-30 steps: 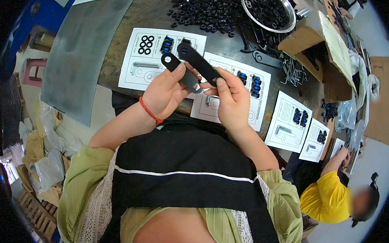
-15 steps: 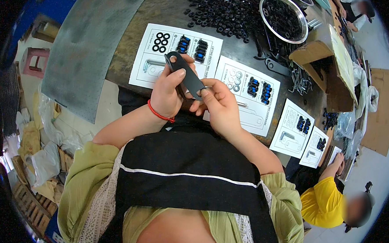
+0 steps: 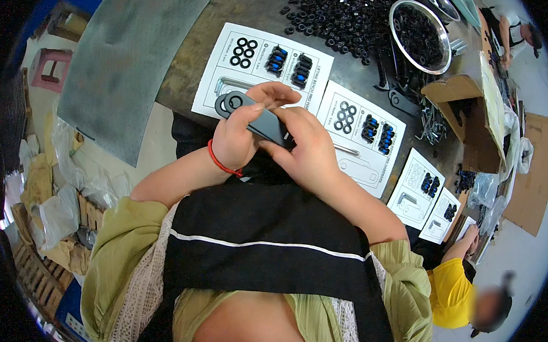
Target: The person assembles door lock hardware by placing washers, screws, and handles onto a cardboard template. They repeatedly pick up small parts from a bowl and a box, arrange them on the template, and then move the completed template aside.
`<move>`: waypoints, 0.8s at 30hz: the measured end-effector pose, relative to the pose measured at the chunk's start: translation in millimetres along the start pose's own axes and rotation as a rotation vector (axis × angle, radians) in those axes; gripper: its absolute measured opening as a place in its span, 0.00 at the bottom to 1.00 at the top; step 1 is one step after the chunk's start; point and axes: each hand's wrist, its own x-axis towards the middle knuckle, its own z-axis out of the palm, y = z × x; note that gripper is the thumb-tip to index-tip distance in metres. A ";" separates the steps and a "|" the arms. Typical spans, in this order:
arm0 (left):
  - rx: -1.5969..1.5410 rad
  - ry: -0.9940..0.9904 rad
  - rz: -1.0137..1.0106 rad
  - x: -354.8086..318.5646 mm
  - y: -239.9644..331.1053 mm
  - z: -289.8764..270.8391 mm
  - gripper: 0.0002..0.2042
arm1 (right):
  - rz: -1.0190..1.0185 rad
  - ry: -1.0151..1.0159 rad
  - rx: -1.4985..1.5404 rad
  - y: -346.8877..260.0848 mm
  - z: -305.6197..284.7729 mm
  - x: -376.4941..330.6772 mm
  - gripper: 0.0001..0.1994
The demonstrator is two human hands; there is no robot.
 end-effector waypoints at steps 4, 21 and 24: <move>0.100 -0.017 -0.048 -11.8 1.4 -12.2 0.24 | 0.054 -0.094 0.138 -1.4 -0.5 0.3 0.25; 1.571 0.466 0.507 -29.7 22.4 -69.0 0.12 | -0.135 -0.067 -0.358 29.9 26.0 42.4 0.17; 1.572 0.474 0.502 -26.5 20.7 -71.4 0.12 | -0.085 -0.097 -0.308 31.6 24.0 41.5 0.16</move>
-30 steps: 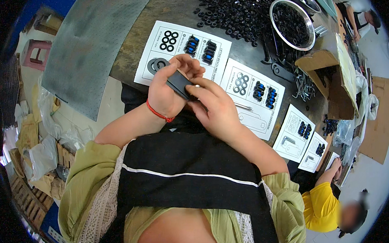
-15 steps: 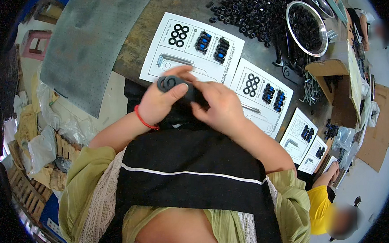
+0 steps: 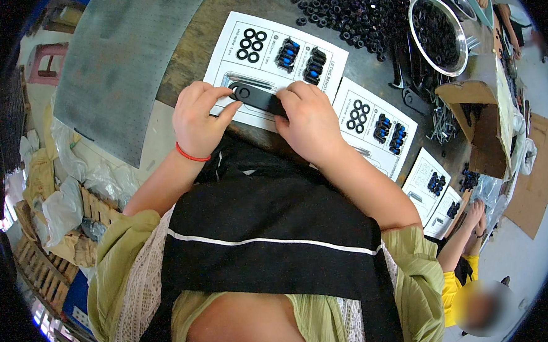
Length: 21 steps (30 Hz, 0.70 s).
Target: The person assembles door lock hardware by placing washers, screws, and handles onto a cardboard template. They repeatedly pick up small parts from a bowl and a box, arrange them on the template, and then move the completed template aside.
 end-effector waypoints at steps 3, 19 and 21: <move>0.018 -0.014 0.017 0.8 -3.0 0.7 0.13 | -0.014 0.042 0.020 -1.1 1.6 1.2 0.14; -0.142 -0.031 0.045 5.3 25.5 -10.1 0.13 | 0.877 0.401 -0.586 273.4 -157.0 -162.9 0.12; -0.147 -0.041 0.059 8.6 36.0 -4.7 0.13 | 1.136 0.304 -0.547 331.7 -179.5 -188.5 0.18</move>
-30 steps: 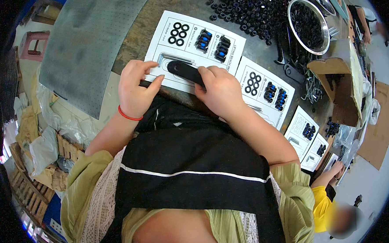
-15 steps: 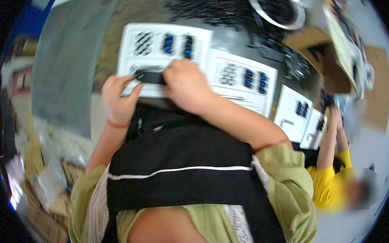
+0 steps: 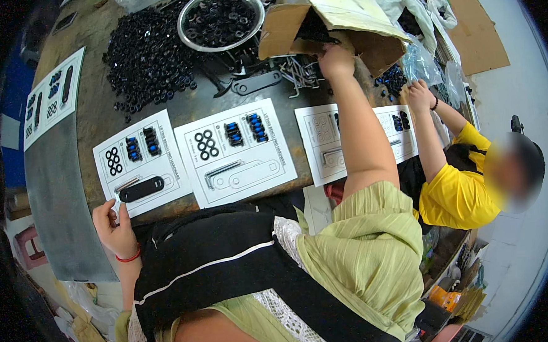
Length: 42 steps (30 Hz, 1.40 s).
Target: The person assembles door lock hardware by placing washers, screws, and handles onto a cardboard template. They repeatedly pick up small parts from a bowl and a box, arrange them on the template, and then move the completed template aside.
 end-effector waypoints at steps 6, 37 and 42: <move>0.005 -0.060 0.053 15.6 34.5 30.3 0.10 | -0.152 0.158 0.270 71.4 53.7 78.3 0.27; -0.090 -0.456 0.220 77.2 109.3 99.6 0.07 | -0.685 -0.133 0.283 -92.5 -67.4 -118.8 0.18; -0.075 -0.581 0.314 36.2 102.1 97.9 0.11 | -0.783 -0.431 0.400 -88.6 -67.4 -212.9 0.18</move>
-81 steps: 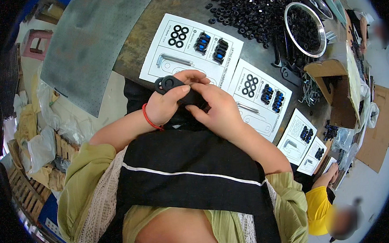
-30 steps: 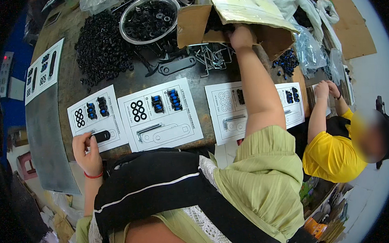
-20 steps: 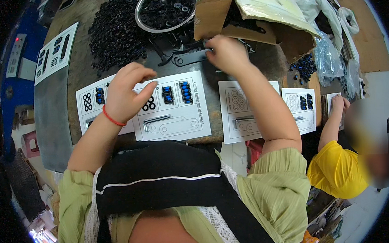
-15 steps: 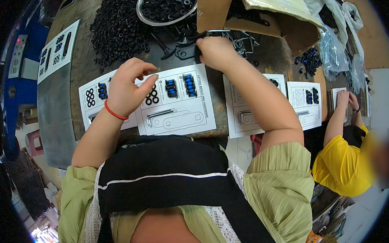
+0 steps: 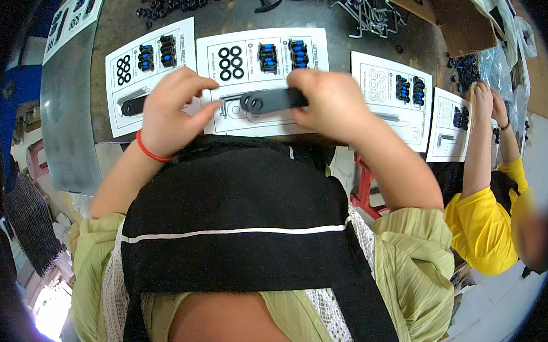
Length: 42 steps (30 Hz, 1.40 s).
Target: The person assembles door lock hardware by placing washers, screws, and handles onto a cardboard template. They repeatedly pick up small parts from a bowl and a box, arrange them on the template, and then move the completed template aside.
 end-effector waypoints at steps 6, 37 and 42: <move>0.112 -0.194 0.106 -7.0 7.2 34.0 0.17 | 0.095 -0.043 -0.010 -18.5 36.2 -4.8 0.16; -1.143 0.927 -0.922 -110.7 -95.9 -78.0 0.27 | 0.023 0.168 0.307 -133.4 74.1 136.8 0.33; -1.370 0.871 -0.839 -105.8 -82.3 -93.6 0.21 | 0.078 0.191 0.540 -137.8 81.6 152.2 0.30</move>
